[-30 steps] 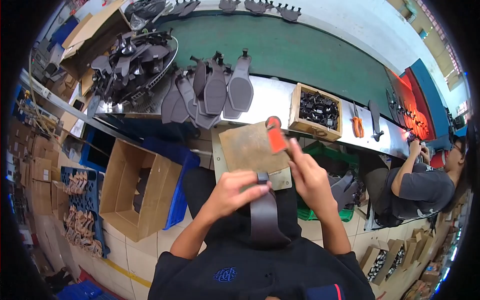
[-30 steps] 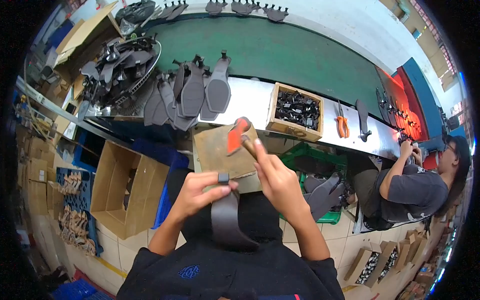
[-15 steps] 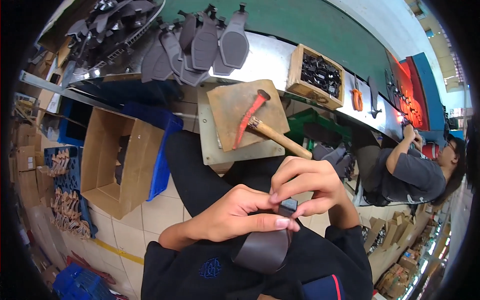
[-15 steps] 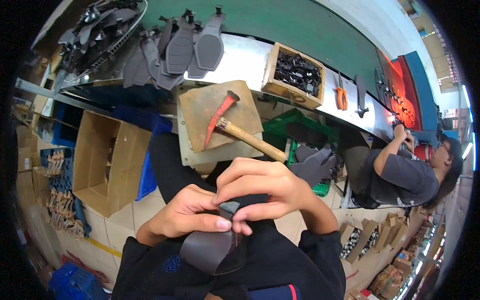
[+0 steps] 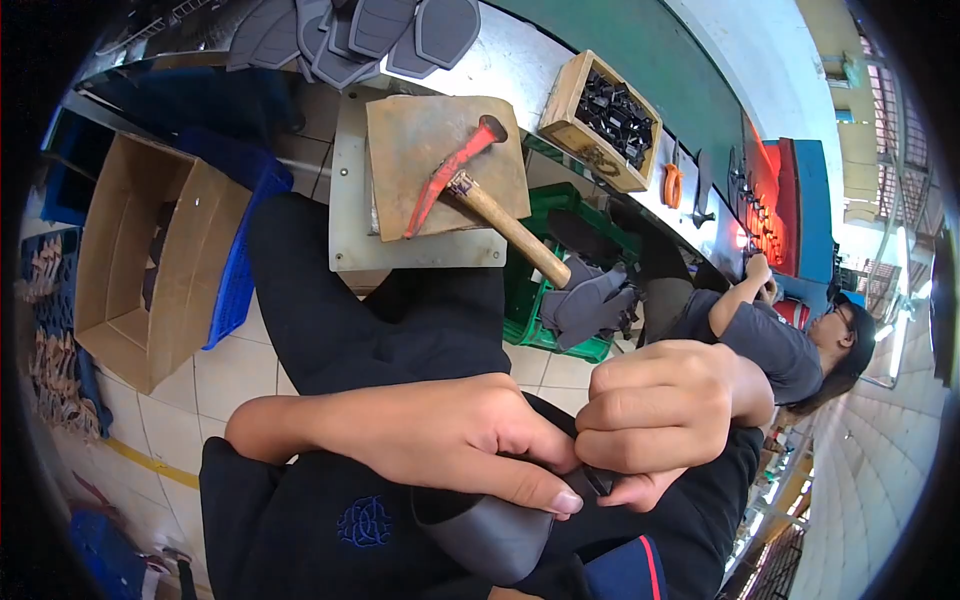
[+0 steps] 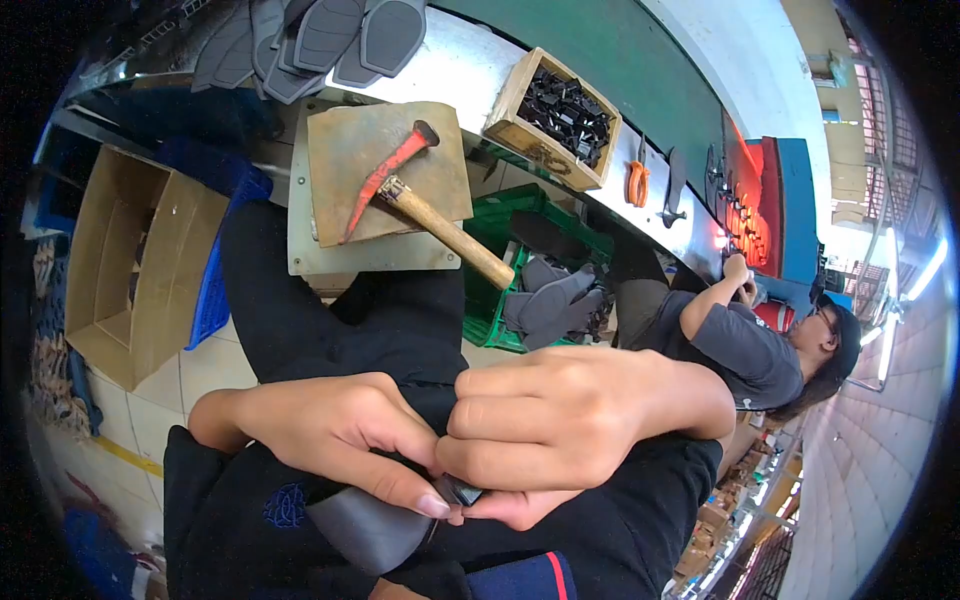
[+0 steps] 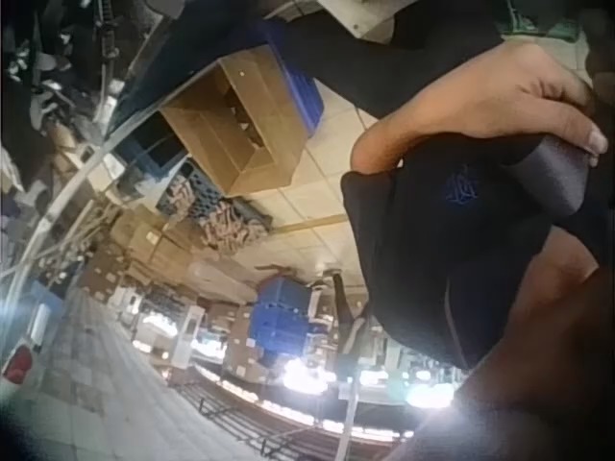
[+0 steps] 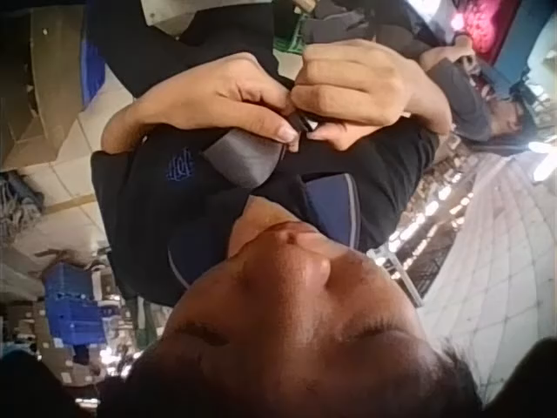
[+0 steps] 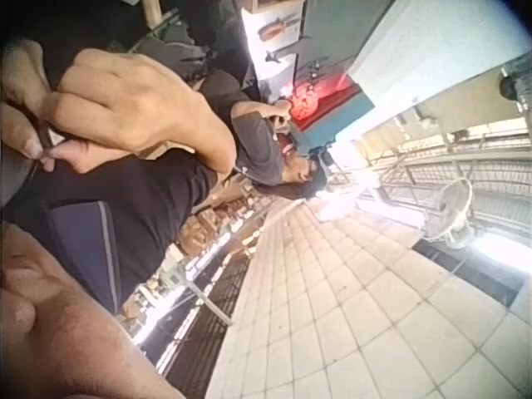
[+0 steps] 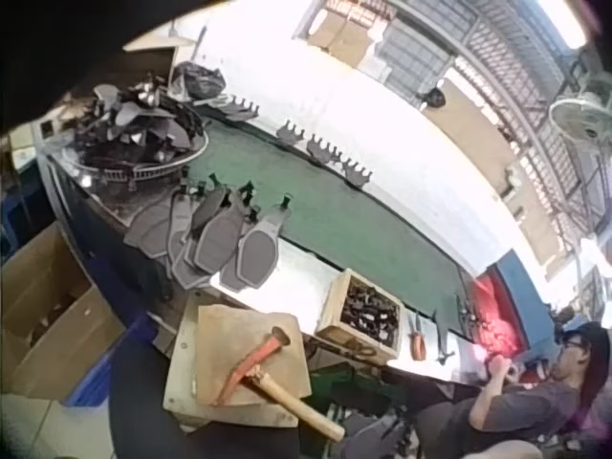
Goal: Assembling shoe components by hammering heels to soles and using pliers to adjust parts.
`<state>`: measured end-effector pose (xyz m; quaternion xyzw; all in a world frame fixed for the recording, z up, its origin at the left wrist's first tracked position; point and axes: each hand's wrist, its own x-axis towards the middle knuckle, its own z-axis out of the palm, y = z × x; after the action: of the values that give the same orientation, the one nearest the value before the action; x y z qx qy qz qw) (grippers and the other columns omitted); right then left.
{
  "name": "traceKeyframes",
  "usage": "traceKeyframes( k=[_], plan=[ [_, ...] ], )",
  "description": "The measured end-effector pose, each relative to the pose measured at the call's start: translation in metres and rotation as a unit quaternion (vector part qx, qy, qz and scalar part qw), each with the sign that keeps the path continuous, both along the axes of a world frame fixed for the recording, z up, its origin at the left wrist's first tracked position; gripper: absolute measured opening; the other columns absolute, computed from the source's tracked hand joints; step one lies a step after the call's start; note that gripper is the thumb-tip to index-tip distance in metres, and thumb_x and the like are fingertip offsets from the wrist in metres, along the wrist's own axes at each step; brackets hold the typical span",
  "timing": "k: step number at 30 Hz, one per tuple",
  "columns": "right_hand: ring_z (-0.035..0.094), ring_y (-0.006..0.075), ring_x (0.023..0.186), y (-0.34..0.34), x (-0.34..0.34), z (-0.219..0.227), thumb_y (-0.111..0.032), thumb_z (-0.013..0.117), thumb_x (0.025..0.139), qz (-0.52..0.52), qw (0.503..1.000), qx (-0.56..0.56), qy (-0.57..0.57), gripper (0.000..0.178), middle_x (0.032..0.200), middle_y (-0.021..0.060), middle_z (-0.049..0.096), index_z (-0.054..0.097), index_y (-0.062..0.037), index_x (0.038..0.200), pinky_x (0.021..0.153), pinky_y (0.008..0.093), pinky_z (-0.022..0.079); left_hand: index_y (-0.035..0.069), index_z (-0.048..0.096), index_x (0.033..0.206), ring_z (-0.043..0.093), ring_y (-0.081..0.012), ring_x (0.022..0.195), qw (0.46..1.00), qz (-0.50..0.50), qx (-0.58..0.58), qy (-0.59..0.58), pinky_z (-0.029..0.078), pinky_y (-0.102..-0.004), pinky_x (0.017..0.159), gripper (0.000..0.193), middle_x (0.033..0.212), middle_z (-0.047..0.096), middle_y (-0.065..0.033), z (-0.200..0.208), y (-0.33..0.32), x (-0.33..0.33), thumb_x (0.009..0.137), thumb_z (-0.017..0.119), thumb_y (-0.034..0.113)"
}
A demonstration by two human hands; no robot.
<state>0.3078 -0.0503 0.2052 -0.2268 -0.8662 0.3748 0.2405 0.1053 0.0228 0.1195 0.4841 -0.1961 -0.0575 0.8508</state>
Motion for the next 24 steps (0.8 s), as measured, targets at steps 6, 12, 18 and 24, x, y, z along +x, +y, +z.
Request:
traceKeyframes(
  k=[6, 12, 18, 24],
  plan=[
    [0.054, 0.022, 0.058, -0.012, -0.002, 0.002, -0.018, 0.065, 0.094, -0.032, 0.999, -0.012, -0.007, 0.028, 0.078, 0.0139, 0.058, 0.064, 0.0096, 0.09, 0.047, 0.0296, 0.045, -0.002, 0.07, 0.11, 0.067, -0.0296, 0.073, 0.998, 0.012, 0.045, -0.034, 0.05, -0.0345, 0.063, 0.028, 0.086, 0.07, -0.0165, 0.0, 0.001, 0.0, 0.098, 0.064, 0.022],
    [0.055, 0.0216, 0.059, -0.014, -0.005, 0.002, -0.013, 0.063, 0.094, -0.031, 0.999, -0.02, -0.013, 0.024, 0.078, 0.0125, 0.056, 0.064, 0.0106, 0.093, 0.048, 0.0302, 0.046, -0.004, 0.068, 0.105, 0.066, -0.0319, 0.071, 0.993, 0.04, 0.089, -0.068, 0.05, -0.0373, 0.062, 0.029, 0.082, 0.068, -0.0172, 0.003, 0.003, -0.003, 0.099, 0.063, 0.025],
    [0.055, 0.0213, 0.059, -0.009, -0.007, -0.001, -0.012, 0.062, 0.095, -0.013, 1.0, -0.004, -0.021, 0.023, 0.079, 0.0131, 0.056, 0.063, 0.0108, 0.093, 0.048, 0.03, 0.046, -0.004, 0.067, 0.099, 0.065, -0.0328, 0.068, 0.986, 0.06, 0.127, -0.087, 0.05, -0.0382, 0.061, 0.03, 0.079, 0.066, -0.017, 0.001, 0.005, -0.008, 0.099, 0.062, 0.026],
    [0.057, 0.0228, 0.066, -0.002, 0.001, 0.0, -0.022, 0.061, 0.097, 0.013, 0.994, 0.098, -0.053, 0.031, 0.084, 0.015, 0.058, 0.063, 0.0084, 0.093, 0.054, 0.0308, 0.047, -0.003, 0.068, 0.098, 0.064, -0.0323, 0.065, 0.985, 0.08, 0.142, -0.057, 0.048, -0.037, 0.057, 0.029, 0.076, 0.064, -0.0175, 0.006, 0.004, -0.007, 0.099, 0.063, 0.025]
  ],
)
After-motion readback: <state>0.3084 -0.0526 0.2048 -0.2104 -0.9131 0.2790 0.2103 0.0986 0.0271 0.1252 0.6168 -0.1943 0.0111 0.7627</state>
